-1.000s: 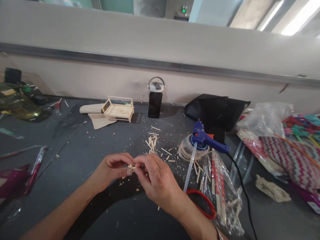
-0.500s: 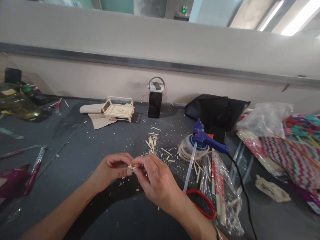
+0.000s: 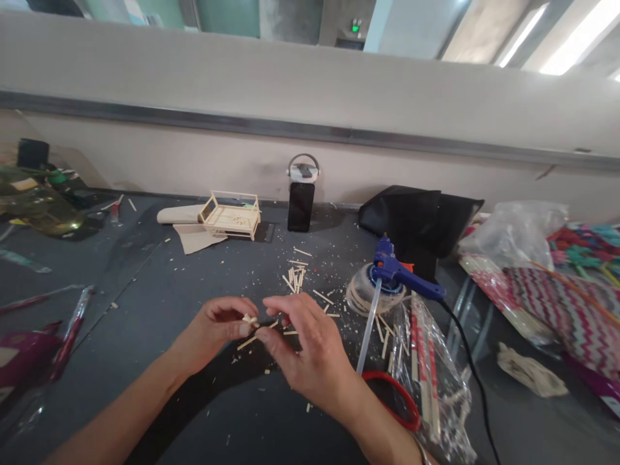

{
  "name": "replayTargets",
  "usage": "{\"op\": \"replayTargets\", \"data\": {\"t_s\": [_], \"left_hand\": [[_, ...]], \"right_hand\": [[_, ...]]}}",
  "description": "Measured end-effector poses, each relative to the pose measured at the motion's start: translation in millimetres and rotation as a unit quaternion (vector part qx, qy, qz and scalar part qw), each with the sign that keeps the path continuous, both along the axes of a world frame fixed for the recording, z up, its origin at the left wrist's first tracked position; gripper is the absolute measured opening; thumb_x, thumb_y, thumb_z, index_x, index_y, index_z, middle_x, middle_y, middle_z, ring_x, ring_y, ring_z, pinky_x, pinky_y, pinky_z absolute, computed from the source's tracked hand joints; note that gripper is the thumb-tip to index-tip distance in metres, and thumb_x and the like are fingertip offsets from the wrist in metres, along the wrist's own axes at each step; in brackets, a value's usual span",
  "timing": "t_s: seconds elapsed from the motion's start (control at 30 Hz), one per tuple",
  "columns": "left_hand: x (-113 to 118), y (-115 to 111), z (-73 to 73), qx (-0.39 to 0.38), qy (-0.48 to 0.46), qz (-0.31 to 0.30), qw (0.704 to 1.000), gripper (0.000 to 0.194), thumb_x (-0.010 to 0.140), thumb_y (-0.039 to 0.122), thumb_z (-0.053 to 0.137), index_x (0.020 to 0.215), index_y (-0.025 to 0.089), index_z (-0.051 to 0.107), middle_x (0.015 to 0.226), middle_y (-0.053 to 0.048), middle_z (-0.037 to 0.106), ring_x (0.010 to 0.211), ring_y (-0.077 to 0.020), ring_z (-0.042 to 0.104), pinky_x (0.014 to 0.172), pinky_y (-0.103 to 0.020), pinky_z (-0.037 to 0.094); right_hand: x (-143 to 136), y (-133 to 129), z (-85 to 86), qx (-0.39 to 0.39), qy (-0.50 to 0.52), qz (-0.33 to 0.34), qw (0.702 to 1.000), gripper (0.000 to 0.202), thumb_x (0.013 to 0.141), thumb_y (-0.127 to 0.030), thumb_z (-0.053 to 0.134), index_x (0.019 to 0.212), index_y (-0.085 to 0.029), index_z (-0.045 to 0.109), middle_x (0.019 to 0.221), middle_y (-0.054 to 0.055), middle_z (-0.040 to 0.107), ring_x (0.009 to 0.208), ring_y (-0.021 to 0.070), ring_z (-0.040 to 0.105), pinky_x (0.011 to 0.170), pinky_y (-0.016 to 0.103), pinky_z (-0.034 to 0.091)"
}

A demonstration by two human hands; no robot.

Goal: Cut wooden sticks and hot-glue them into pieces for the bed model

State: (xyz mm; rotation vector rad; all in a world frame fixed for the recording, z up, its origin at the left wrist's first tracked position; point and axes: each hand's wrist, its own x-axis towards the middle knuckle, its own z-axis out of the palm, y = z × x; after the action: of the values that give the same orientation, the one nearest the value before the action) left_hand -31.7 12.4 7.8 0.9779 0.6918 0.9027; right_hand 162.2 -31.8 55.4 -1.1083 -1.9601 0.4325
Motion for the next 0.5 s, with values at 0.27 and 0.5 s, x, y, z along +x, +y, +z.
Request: {"op": "replayTargets", "data": {"t_s": [0.27, 0.5], "left_hand": [[0.1, 2.5, 2.6, -0.061, -0.069, 0.041, 0.995, 0.017, 0.065, 0.022, 0.083, 0.079, 0.018, 0.075, 0.068, 0.001, 0.068, 0.067, -0.0093, 0.058, 0.069, -0.022, 0.045], [1.8, -1.1, 2.7, -0.017, -0.003, 0.029, 0.999, 0.013, 0.066, 0.019, 0.082, 0.077, 0.018, 0.075, 0.076, 0.000, 0.069, 0.071, -0.0107, 0.058, 0.069, -0.023, 0.045]], "right_hand": [[1.1, 3.9, -8.2, -0.020, 0.056, -0.046, 0.997, 0.011, 0.091, -0.017, 0.057, 0.099, -0.022, 0.063, 0.082, 0.000, 0.063, 0.065, 0.0121, 0.055, 0.058, 0.025, 0.045], [-5.2, 4.0, -11.5, -0.009, 0.076, -0.022, 0.997, 0.012, 0.090, -0.014, 0.058, 0.095, -0.019, 0.067, 0.086, 0.003, 0.067, 0.075, 0.0138, 0.061, 0.064, 0.027, 0.048]]}}
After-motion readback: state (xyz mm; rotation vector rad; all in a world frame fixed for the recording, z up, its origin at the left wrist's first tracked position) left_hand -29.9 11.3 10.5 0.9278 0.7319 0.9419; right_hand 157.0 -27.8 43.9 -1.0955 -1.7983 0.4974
